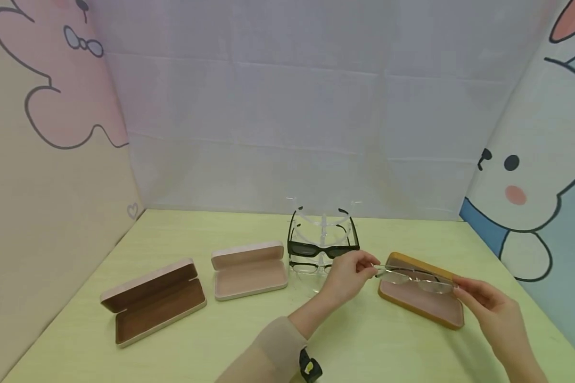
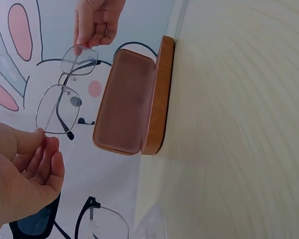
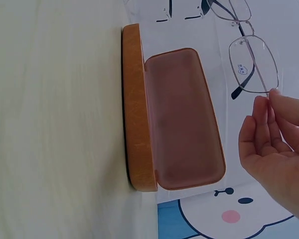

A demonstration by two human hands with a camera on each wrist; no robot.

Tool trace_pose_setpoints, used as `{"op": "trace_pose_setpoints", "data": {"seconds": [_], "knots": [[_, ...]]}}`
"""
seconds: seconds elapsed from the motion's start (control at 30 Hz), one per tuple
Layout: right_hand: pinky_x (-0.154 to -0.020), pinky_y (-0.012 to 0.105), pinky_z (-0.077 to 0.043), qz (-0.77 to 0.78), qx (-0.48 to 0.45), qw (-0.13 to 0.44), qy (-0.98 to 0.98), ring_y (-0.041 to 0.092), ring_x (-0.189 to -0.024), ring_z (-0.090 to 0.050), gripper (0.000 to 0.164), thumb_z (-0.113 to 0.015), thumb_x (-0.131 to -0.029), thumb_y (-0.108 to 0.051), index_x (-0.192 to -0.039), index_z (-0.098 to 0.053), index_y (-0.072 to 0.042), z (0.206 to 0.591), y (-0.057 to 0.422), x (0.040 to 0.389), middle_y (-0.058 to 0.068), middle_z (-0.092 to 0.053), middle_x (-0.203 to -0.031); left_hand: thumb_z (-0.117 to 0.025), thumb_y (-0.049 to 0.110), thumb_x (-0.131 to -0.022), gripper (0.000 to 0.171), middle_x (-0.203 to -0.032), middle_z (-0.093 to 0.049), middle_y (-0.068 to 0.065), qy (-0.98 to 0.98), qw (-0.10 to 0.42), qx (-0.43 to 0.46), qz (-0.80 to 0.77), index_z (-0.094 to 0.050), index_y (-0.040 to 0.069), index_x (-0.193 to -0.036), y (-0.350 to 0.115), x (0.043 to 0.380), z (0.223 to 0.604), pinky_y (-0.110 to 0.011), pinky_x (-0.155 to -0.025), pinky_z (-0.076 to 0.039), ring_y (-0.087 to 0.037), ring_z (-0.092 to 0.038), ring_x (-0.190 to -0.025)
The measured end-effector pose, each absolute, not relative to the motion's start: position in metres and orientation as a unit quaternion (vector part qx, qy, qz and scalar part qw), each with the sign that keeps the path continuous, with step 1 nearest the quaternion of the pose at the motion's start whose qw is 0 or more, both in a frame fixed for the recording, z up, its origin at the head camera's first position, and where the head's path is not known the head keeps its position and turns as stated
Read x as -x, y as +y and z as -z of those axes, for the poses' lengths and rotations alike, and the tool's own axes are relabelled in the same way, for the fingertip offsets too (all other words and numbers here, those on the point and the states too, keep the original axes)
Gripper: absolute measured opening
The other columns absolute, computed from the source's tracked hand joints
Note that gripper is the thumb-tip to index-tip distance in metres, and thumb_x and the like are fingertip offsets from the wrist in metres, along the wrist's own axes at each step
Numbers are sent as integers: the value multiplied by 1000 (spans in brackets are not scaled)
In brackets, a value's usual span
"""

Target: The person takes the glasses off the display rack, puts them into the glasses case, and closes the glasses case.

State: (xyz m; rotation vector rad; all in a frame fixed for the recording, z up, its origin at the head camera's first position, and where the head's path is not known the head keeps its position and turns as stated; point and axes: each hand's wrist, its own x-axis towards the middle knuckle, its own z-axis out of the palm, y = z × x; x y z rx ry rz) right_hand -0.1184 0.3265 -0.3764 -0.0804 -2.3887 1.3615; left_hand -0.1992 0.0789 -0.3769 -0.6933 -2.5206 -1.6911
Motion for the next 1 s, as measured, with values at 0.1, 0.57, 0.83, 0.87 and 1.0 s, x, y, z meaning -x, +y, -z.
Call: {"op": "trace_pose_setpoints", "data": {"seconds": [0.1,0.57,0.83,0.87,1.0], "knots": [[-65,6,-44,-488,27,190,-852,-12,-78,-57,18,-63,-86,-11,-102,-67,-5,379,331,118,-28,-62,-87,-64,11,-84,10,-73,-63,6,-811,11,215,544,-69,11,-92,84,199,381,-14,-51,-41,4,-52,-60],[-66,6,-44,-462,53,143,-874,-15,-81,-54,35,-65,-85,-28,-109,-64,-2,416,371,135,-32,-59,-89,-63,10,-84,7,-65,-54,9,-839,10,186,511,-69,13,-87,107,202,394,-14,-50,-37,3,-45,-56],[-63,9,-41,-439,96,68,-891,-19,-77,-46,36,-60,-87,-35,-107,-66,-6,397,358,122,-33,-57,-82,-63,11,-85,8,-65,-52,10,-841,-6,160,517,-70,14,-88,119,205,408,-15,-48,-37,0,-43,-55],[-63,9,-41,-440,101,59,-890,-19,-76,-47,38,-60,-87,-35,-108,-65,-4,397,358,121,-32,-57,-82,-62,11,-85,8,-64,-52,10,-842,-8,158,516,-70,14,-88,120,205,410,-16,-48,-37,0,-43,-54],[-64,9,-44,-462,112,34,-879,-16,-75,-52,32,-60,-87,-35,-105,-67,-10,401,362,122,-31,-57,-81,-62,11,-85,8,-63,-50,10,-843,-17,156,514,-69,14,-86,127,209,416,-16,-47,-36,-1,-43,-51]]}}
